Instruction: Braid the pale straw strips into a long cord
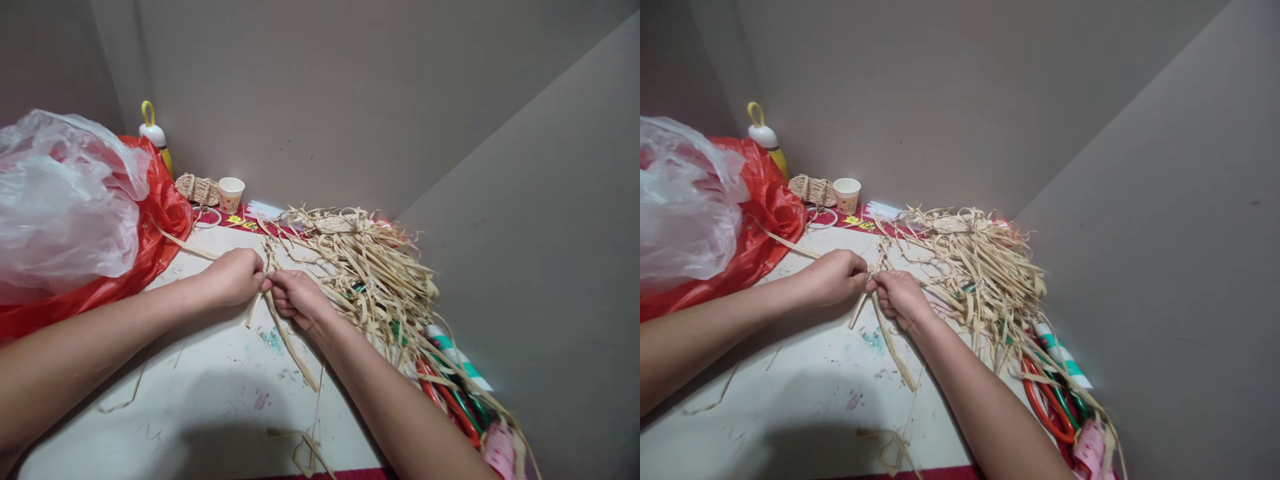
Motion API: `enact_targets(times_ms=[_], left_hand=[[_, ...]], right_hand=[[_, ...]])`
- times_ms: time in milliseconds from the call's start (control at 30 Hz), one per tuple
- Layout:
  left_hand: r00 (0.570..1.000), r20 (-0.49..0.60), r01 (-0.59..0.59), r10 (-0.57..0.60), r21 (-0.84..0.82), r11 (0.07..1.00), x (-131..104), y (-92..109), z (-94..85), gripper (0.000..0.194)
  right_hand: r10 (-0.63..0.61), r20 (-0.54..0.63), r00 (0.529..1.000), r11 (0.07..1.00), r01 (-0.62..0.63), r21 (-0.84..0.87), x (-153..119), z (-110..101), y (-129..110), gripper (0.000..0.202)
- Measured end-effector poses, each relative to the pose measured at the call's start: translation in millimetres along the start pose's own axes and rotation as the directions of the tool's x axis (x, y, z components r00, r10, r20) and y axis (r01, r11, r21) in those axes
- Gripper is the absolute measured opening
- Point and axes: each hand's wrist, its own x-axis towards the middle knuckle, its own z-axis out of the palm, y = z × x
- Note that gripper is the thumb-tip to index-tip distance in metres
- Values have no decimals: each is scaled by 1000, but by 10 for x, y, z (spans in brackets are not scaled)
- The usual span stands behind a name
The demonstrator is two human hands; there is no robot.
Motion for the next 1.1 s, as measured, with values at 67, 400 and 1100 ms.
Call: enact_targets(times_ms=[67, 400, 1100], left_hand=[[998, -62, 23, -16, 112, 993, -50, 75, -8, 21], [992, -93, -58, 83, 240, 969, -274, 272, 225, 16], [947, 319, 312, -25, -905, 289, 104, 30, 256, 11]], right_hand=[[-6, 5, 1000, 999, 6, 47, -5, 5, 10, 16], [7, 29, 1000, 976, -13, 216, -33, -11, 23, 25], [48, 233, 971, 933, -127, 337, 9, -216, -114, 21]])
